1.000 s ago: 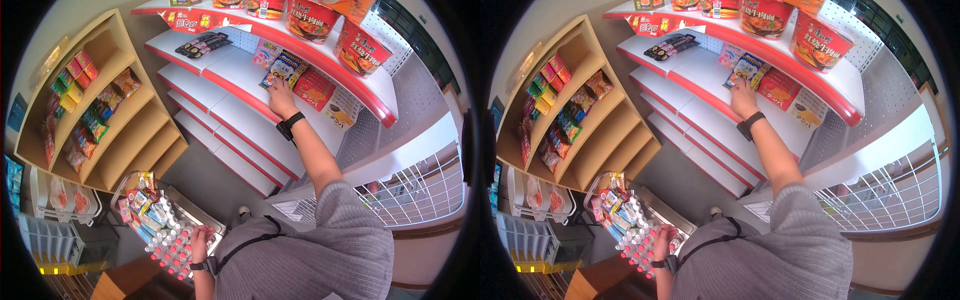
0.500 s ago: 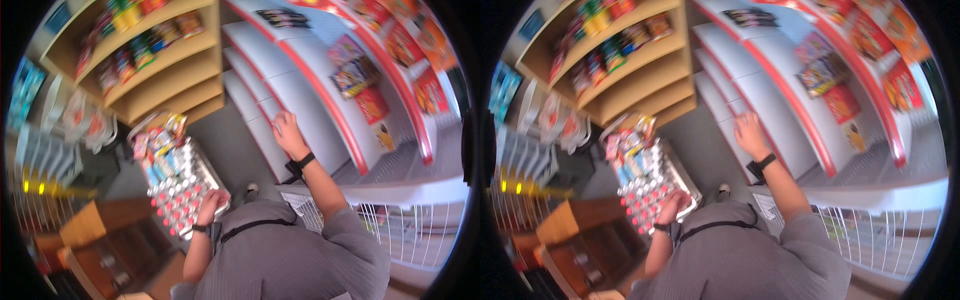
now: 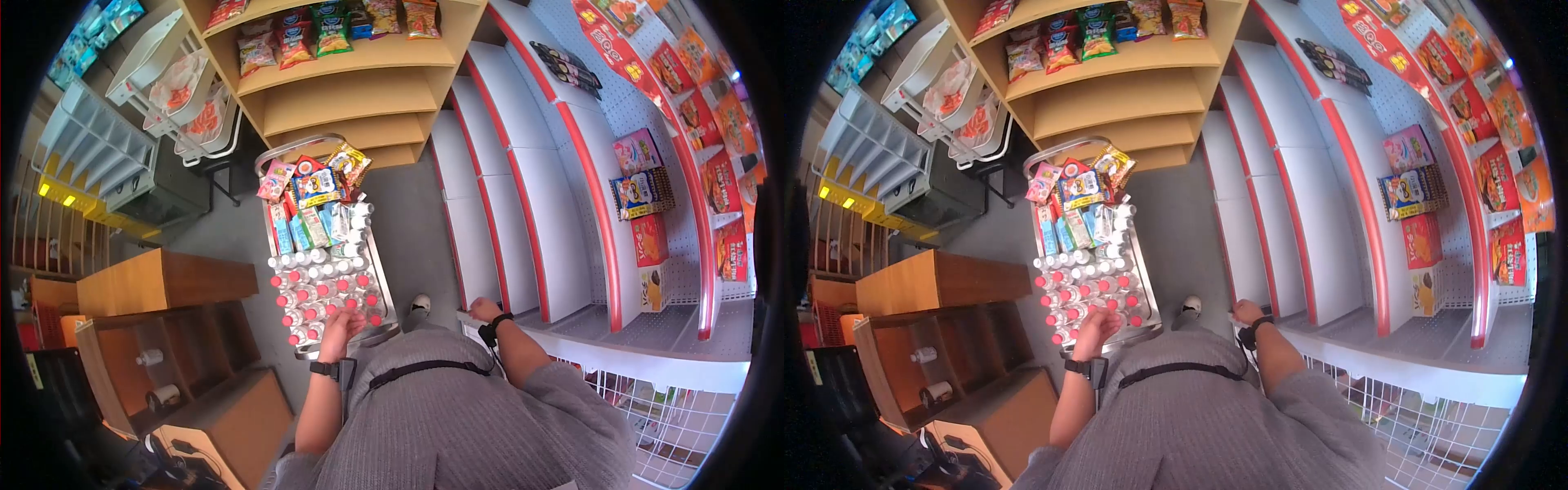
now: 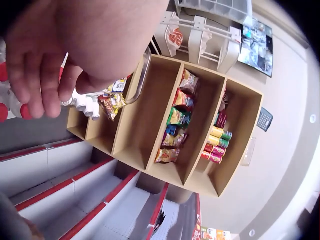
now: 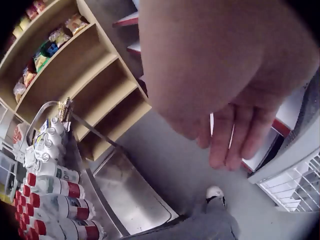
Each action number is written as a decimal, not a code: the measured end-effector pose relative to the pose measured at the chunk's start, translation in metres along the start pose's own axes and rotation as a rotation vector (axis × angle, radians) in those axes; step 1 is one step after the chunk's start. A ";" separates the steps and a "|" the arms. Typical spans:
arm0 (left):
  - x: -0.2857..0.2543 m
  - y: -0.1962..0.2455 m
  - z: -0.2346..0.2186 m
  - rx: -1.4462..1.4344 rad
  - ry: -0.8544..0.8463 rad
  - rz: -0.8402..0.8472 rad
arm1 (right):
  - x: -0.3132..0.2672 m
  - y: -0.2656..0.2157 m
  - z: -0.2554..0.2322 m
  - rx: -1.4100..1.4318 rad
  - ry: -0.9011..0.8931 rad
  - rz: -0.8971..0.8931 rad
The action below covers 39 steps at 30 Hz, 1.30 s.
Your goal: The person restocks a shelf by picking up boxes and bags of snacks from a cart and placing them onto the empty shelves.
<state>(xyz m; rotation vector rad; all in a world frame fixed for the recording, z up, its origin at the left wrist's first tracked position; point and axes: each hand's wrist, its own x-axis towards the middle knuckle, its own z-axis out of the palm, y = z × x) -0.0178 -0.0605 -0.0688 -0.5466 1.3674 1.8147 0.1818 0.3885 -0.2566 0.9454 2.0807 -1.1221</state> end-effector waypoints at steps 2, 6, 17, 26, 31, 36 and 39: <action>0.001 -0.001 -0.016 -0.022 0.012 -0.007 | -0.003 -0.023 -0.003 -0.053 0.167 0.003; 0.007 0.006 -0.043 -0.083 -0.027 -0.016 | 0.014 -0.072 0.000 0.122 0.075 0.141; 0.020 -0.007 -0.026 -0.227 0.126 0.006 | 0.110 -0.366 0.012 -0.043 0.085 -0.691; -0.012 -0.005 0.015 -0.391 0.427 0.043 | 0.248 -0.490 0.086 -0.193 -0.005 -0.851; -0.020 -0.013 0.017 -0.452 0.513 0.031 | 0.267 -0.511 0.116 -0.335 -0.060 -0.711; -0.018 -0.003 0.023 -0.473 0.498 0.006 | 0.273 -0.505 0.113 -0.113 -0.051 -0.772; -0.011 0.000 0.017 -0.450 0.463 0.048 | 0.222 -0.517 0.093 0.096 0.016 -0.863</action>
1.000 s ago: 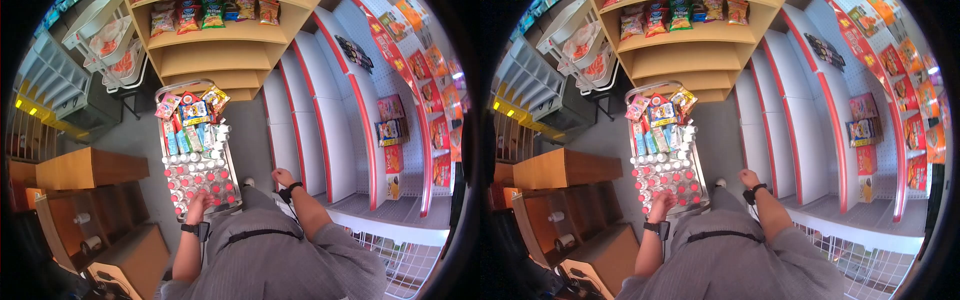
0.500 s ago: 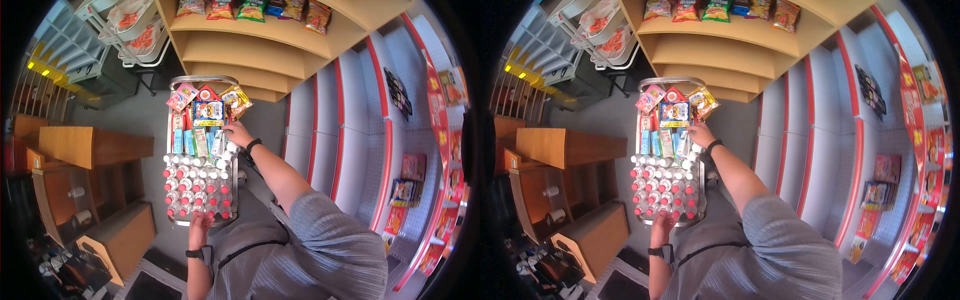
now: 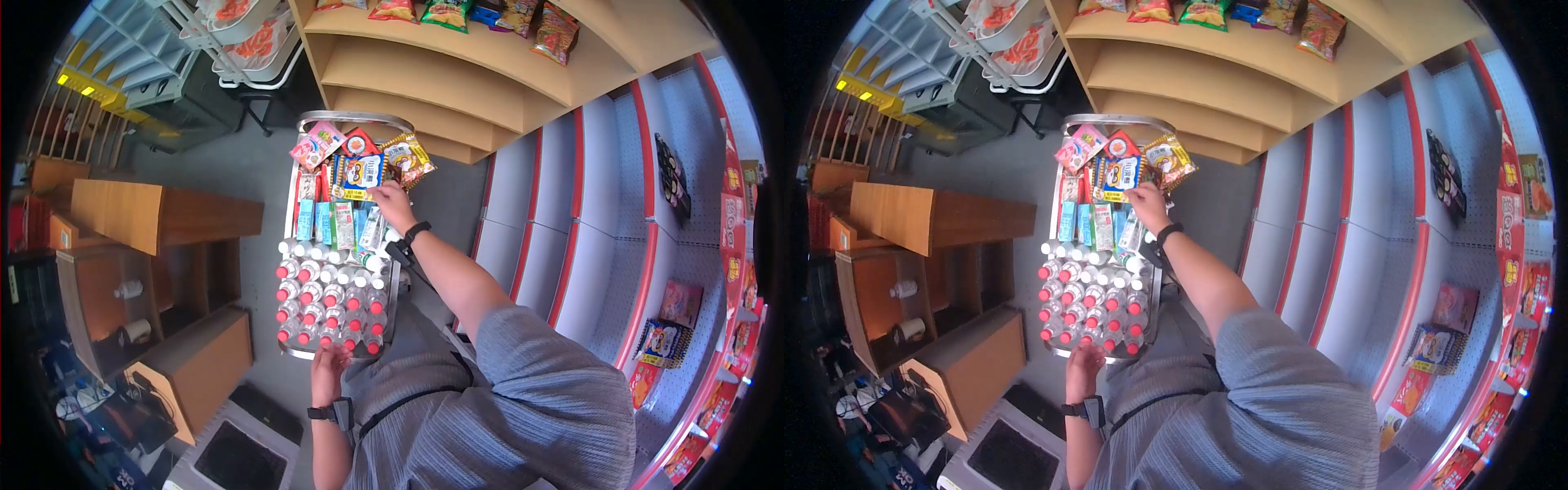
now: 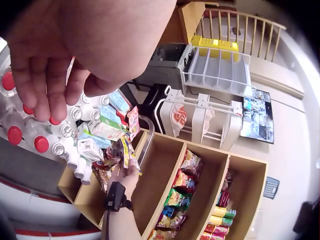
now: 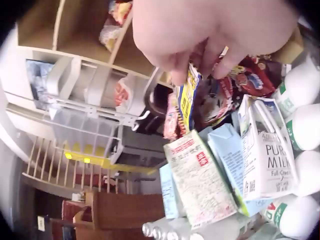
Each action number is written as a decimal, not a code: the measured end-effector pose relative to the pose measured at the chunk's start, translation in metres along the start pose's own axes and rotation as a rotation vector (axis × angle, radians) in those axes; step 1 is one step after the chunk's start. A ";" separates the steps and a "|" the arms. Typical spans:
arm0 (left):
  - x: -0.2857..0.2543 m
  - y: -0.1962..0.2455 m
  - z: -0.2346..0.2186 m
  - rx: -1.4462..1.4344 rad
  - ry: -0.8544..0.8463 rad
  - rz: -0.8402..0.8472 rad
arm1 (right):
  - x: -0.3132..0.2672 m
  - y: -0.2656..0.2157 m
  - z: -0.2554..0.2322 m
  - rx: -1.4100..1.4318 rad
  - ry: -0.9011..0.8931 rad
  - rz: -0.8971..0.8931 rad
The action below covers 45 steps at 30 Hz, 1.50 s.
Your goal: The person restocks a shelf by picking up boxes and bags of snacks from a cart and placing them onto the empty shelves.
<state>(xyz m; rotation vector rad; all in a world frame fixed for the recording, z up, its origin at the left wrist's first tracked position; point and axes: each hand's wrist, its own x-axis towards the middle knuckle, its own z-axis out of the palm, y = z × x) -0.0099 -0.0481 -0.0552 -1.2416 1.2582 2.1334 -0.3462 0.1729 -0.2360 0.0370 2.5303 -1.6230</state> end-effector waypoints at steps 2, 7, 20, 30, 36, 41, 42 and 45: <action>0.007 0.002 -0.002 0.004 -0.045 0.008 | -0.026 -0.051 -0.021 0.210 0.003 -0.101; 0.020 0.009 -0.008 0.054 -0.194 0.017 | -0.123 -0.117 -0.058 0.539 -0.086 -0.061; 0.006 0.071 0.035 0.127 -0.858 -0.119 | -0.310 -0.191 -0.097 1.094 0.003 0.127; -0.037 0.051 0.078 0.383 -0.957 0.014 | -0.429 -0.208 -0.101 0.402 0.258 -0.085; -0.042 0.037 0.068 0.546 -1.181 -0.123 | -0.469 -0.232 -0.125 0.119 0.317 0.082; -0.042 0.028 0.067 0.667 -1.211 -0.229 | -0.485 -0.199 -0.147 0.136 0.524 0.027; -0.038 0.025 0.067 0.666 -1.211 -0.226 | -0.490 -0.187 -0.155 0.124 0.586 0.021; -0.030 0.014 0.067 0.747 -1.184 -0.203 | -0.506 -0.183 -0.212 0.079 0.765 0.118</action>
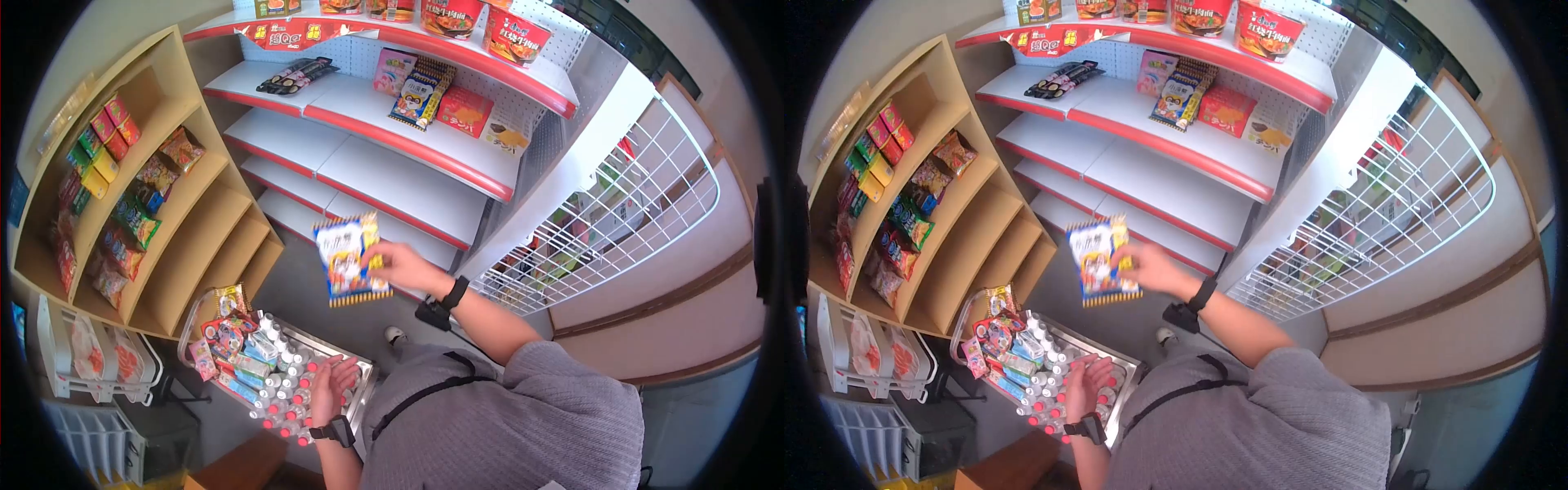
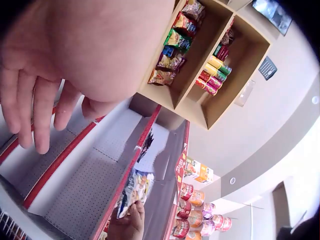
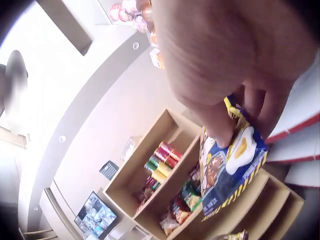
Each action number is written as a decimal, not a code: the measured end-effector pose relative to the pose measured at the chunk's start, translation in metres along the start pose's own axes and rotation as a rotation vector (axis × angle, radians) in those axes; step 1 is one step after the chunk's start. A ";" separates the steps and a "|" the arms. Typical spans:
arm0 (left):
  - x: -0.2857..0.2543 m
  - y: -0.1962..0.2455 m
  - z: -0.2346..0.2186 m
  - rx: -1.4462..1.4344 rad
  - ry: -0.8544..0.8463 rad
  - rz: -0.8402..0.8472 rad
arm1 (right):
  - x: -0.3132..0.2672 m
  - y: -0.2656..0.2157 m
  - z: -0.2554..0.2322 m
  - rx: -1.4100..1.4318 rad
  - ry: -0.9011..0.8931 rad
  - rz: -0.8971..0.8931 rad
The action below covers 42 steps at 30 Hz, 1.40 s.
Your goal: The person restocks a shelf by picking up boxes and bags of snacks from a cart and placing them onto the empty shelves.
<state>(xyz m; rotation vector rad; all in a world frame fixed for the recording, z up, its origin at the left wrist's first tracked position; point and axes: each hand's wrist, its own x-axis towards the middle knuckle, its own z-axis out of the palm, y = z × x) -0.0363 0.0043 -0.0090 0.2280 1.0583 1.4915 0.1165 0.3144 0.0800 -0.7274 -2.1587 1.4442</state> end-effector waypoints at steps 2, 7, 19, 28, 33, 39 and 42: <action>0.003 -0.005 0.004 0.005 0.016 -0.026 | 0.019 -0.003 -0.037 0.074 0.193 -0.008; 0.001 -0.022 0.008 -0.101 0.083 -0.019 | 0.070 0.012 -0.125 -0.128 0.566 -0.014; 0.020 -0.041 0.044 -0.129 0.232 0.037 | 0.217 0.079 -0.260 -0.599 0.804 -0.126; 0.039 -0.039 0.060 -0.073 0.201 -0.032 | 0.201 0.085 -0.237 -0.908 0.867 -0.054; 0.046 -0.037 0.060 -0.092 0.216 -0.011 | 0.199 0.076 -0.237 -0.853 0.701 0.071; 0.036 -0.045 0.058 -0.111 0.205 -0.030 | 0.173 0.046 -0.203 -0.854 0.876 -0.272; 0.032 -0.052 0.049 -0.164 0.208 -0.045 | 0.143 0.040 -0.145 -0.665 0.671 -0.366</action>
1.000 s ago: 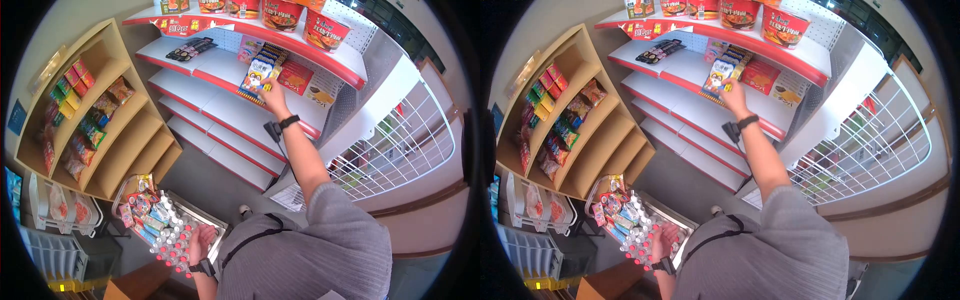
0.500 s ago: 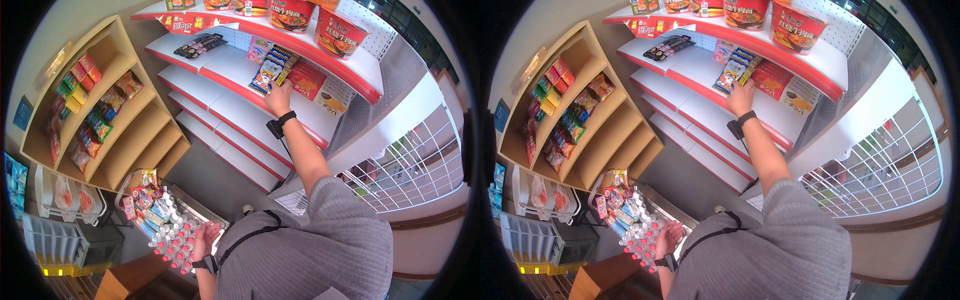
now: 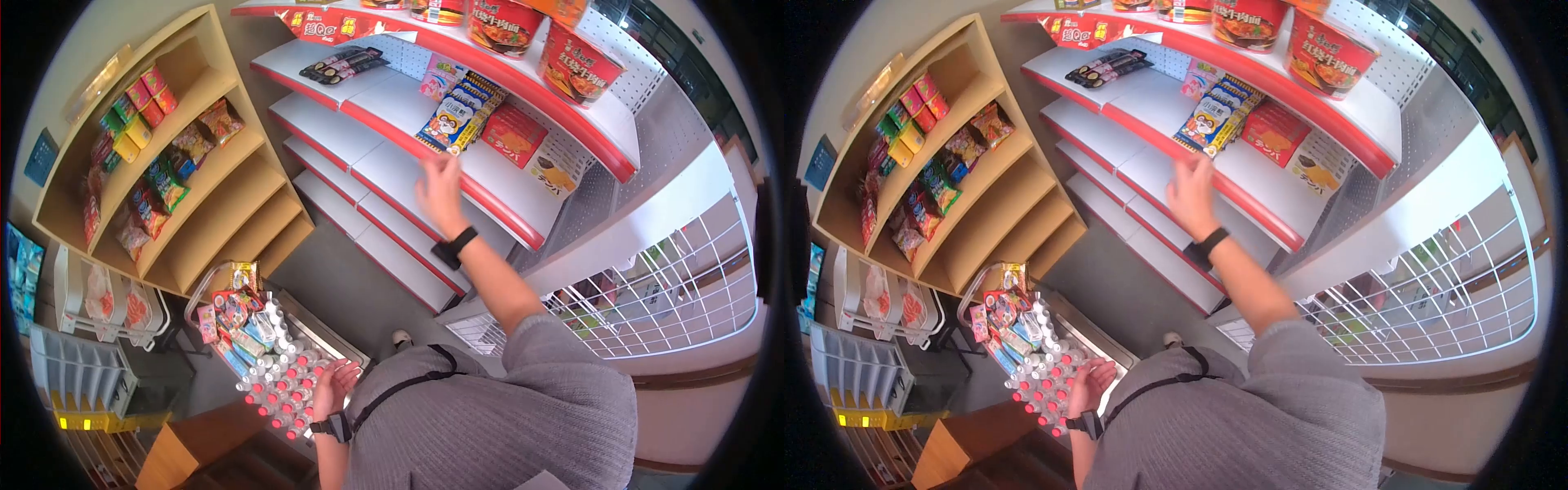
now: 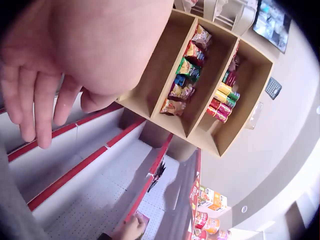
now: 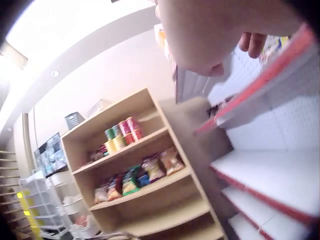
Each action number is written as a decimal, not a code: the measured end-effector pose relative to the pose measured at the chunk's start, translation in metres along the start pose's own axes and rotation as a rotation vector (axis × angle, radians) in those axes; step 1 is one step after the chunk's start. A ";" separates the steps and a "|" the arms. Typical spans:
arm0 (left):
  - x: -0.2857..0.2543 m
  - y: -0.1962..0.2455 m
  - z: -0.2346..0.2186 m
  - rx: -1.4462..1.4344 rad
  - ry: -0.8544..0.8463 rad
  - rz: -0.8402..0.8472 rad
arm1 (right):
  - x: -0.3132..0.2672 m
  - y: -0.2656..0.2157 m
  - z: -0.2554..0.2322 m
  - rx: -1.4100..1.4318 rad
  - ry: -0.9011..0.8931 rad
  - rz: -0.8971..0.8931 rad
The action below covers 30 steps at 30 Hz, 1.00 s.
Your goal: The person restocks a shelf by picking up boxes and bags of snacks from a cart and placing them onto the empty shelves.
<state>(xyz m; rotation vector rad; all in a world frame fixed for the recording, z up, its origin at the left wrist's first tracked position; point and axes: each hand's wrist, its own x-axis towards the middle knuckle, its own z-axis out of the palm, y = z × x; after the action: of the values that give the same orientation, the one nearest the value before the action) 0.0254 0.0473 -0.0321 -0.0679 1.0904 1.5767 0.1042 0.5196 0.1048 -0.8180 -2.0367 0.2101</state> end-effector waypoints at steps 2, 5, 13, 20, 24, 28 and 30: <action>-0.001 -0.004 -0.010 -0.036 0.010 -0.012 | -0.058 -0.015 0.030 0.145 -0.157 -0.067; -0.005 0.002 -0.008 -0.088 0.074 -0.047 | -0.177 -0.030 0.069 0.281 -0.655 -0.116; -0.014 -0.010 -0.076 -0.187 0.126 0.064 | -0.353 0.022 0.118 0.244 -1.884 0.366; -0.011 0.005 -0.150 0.083 0.429 0.014 | -0.383 0.090 0.115 -0.026 -1.490 0.415; 0.031 0.047 -0.219 0.392 0.571 0.171 | -0.386 0.075 0.085 0.193 -1.419 0.762; 0.088 0.119 -0.284 1.039 0.941 0.546 | -0.406 0.087 0.044 0.165 -1.396 0.736; 0.113 0.160 -0.307 1.155 0.987 0.557 | -0.412 0.088 0.001 0.092 -1.330 0.805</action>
<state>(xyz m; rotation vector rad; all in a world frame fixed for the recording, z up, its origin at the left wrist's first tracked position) -0.2930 -0.0561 -0.1761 0.2935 2.8512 1.0869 0.2985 0.3311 -0.2179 -1.6701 -2.6342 1.6409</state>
